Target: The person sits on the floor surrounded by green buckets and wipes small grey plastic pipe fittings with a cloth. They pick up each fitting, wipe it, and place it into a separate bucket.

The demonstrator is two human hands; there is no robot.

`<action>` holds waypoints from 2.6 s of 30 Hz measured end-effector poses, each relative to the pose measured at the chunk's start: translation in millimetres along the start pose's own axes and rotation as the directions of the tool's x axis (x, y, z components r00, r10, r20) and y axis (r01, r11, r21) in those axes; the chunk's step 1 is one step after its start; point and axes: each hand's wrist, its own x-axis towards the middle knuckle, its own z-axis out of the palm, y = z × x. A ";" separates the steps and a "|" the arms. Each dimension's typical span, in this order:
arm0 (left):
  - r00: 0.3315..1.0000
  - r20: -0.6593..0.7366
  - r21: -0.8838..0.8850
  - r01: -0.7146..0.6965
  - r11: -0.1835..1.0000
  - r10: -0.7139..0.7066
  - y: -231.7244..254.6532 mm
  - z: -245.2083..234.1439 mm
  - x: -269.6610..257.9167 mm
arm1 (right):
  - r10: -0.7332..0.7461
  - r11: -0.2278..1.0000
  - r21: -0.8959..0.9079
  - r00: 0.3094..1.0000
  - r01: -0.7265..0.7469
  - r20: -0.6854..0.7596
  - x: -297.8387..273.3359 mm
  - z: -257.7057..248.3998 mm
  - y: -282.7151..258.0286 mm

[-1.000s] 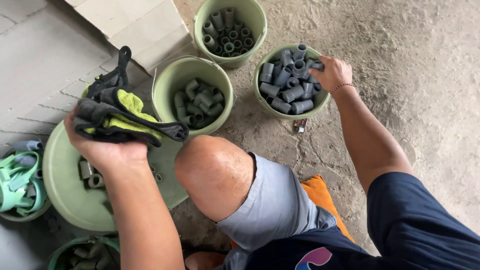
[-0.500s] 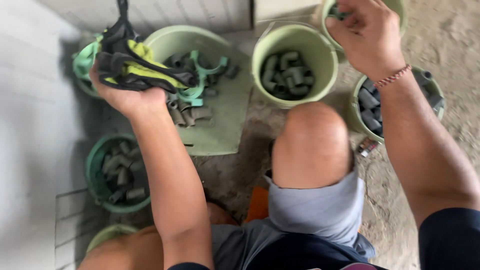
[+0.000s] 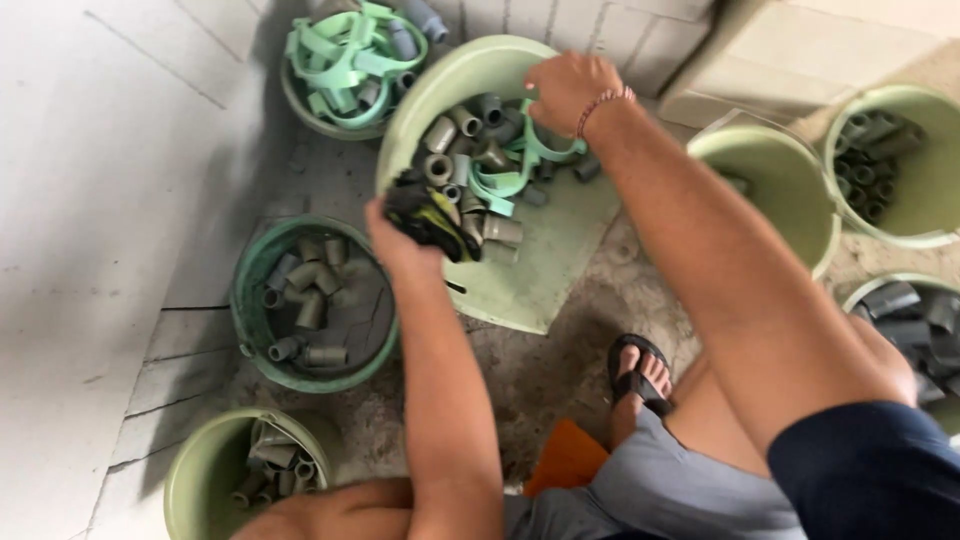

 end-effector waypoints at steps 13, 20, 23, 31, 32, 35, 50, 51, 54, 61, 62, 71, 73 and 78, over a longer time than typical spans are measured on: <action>0.945 -0.327 0.458 0.158 0.875 0.000 -34.6 -27.2 33.6 | 0.141 0.983 0.137 0.983 -0.124 -0.121 128.8 172.0 -34.5; 0.989 -0.035 0.836 -0.050 0.546 0.145 -34.5 -67.8 59.6 | 0.229 0.894 0.420 0.965 -0.157 -0.127 124.6 135.8 -16.5; 0.994 0.106 0.963 -0.100 0.249 -0.009 -12.9 -16.3 8.8 | -0.005 0.787 0.610 0.987 -0.095 0.160 82.2 37.2 -23.8; 0.884 0.455 0.421 -0.318 0.849 0.105 -58.4 17.0 -37.7 | -0.189 0.610 0.791 0.959 -0.054 0.211 -66.9 -121.3 -60.9; 0.914 0.381 0.207 -0.233 0.950 0.141 -63.6 25.7 -46.8 | -0.140 0.564 0.823 0.973 -0.075 0.185 -87.0 -134.9 -64.5; 0.976 0.183 0.158 -0.143 0.977 0.114 -40.0 66.5 -109.1 | 0.135 0.722 0.692 0.976 0.022 -0.171 -143.3 -129.8 -73.3; 0.750 0.659 0.196 -0.241 0.950 0.054 -45.8 79.0 -214.0 | 0.119 0.370 0.534 0.531 0.761 -0.839 -289.5 -102.5 -11.7; 0.748 0.662 0.199 -0.238 0.951 0.048 -54.5 77.6 -214.1 | 0.124 0.373 0.534 0.530 0.759 -0.839 -288.6 -104.1 -17.7; 0.654 0.750 0.281 -0.443 0.851 0.093 -75.0 72.6 -217.7 | -0.183 0.660 0.137 0.335 0.739 -0.924 -282.2 -93.7 -22.2; 0.354 0.871 0.176 -0.873 0.455 0.342 -82.3 63.9 -228.8 | 0.233 0.491 0.543 0.498 0.682 -0.835 -286.4 -97.7 -37.0; 0.243 0.884 0.122 -0.944 0.306 0.398 -84.2 59.1 -224.5 | 0.324 0.340 0.690 0.609 0.639 -0.724 -293.1 -113.1 -47.2; 0.676 0.727 0.341 -0.504 0.793 0.117 -66.9 71.7 -219.3 | 0.195 -0.221 0.838 0.864 0.499 -0.464 -271.7 -98.0 18.2; 0.673 0.733 0.379 -0.520 0.765 0.095 -61.1 73.3 -222.7 | 0.065 0.205 0.655 0.658 0.728 -0.751 -278.3 -102.7 6.9; 0.121 0.969 0.045 -0.944 0.328 0.214 -58.0 66.7 -213.4 | -0.168 0.503 0.375 0.513 0.779 -0.842 -275.8 -81.4 -29.1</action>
